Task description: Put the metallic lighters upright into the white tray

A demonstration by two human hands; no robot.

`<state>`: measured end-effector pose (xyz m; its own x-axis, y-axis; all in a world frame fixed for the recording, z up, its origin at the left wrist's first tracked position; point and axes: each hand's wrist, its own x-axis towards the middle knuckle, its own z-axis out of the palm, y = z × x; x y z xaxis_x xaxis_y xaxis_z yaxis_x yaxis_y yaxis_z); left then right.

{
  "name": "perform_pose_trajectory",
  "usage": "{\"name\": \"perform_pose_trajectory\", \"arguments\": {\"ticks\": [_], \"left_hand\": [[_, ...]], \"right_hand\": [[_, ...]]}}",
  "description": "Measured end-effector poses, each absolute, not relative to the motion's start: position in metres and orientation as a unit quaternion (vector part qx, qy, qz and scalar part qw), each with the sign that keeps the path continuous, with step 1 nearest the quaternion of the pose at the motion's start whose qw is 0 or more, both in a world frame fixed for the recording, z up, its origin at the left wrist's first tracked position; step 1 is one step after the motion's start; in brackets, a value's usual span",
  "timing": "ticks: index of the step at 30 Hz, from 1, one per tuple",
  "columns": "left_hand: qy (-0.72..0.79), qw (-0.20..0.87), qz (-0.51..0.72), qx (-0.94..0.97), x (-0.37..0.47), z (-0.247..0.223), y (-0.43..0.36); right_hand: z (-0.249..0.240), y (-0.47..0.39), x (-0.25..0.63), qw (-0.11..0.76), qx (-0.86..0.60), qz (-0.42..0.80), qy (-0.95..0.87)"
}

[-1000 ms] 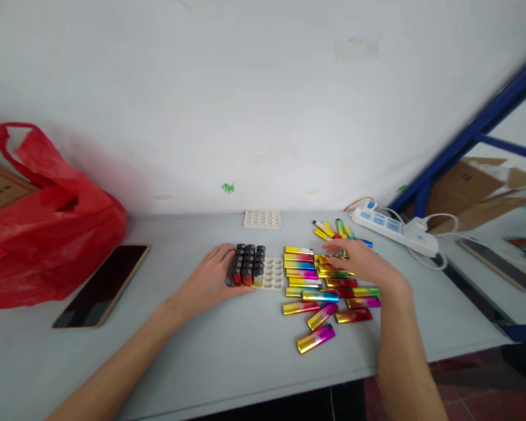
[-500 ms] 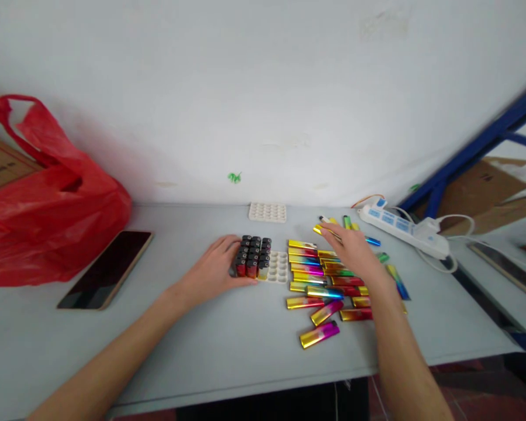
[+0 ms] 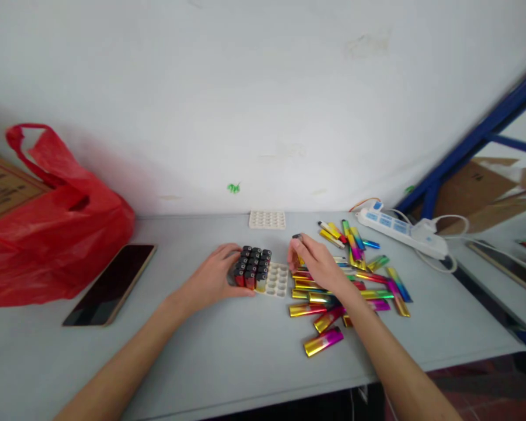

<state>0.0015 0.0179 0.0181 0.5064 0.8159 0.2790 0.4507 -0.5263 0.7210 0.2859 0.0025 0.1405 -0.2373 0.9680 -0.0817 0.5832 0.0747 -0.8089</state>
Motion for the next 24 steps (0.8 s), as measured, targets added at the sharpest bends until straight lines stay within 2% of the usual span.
{"name": "perform_pose_trajectory", "arguments": {"ticks": [3,7,10,16,24], "left_hand": [[0.389,0.292,0.302,0.82,0.002,0.02,0.018],[0.389,0.291,0.299,0.822,0.002,0.02,0.018],[0.384,0.289,0.303,0.823,0.001,0.019,0.019],[0.384,0.285,0.3,0.826,0.0,0.018,0.019],[0.374,0.286,0.307,0.827,0.002,0.021,0.018]], "right_hand": [[0.131,0.001,0.28,0.279,-0.571,0.468,-0.614],[0.123,-0.001,0.272,0.3,-0.635,0.351,-0.62],[0.127,-0.004,0.268,0.276,-0.644,0.261,-0.664],[0.132,-0.006,0.263,0.224,-0.635,0.24,-0.699],[0.13,-0.005,0.264,0.235,-0.636,0.201,-0.707]]}}
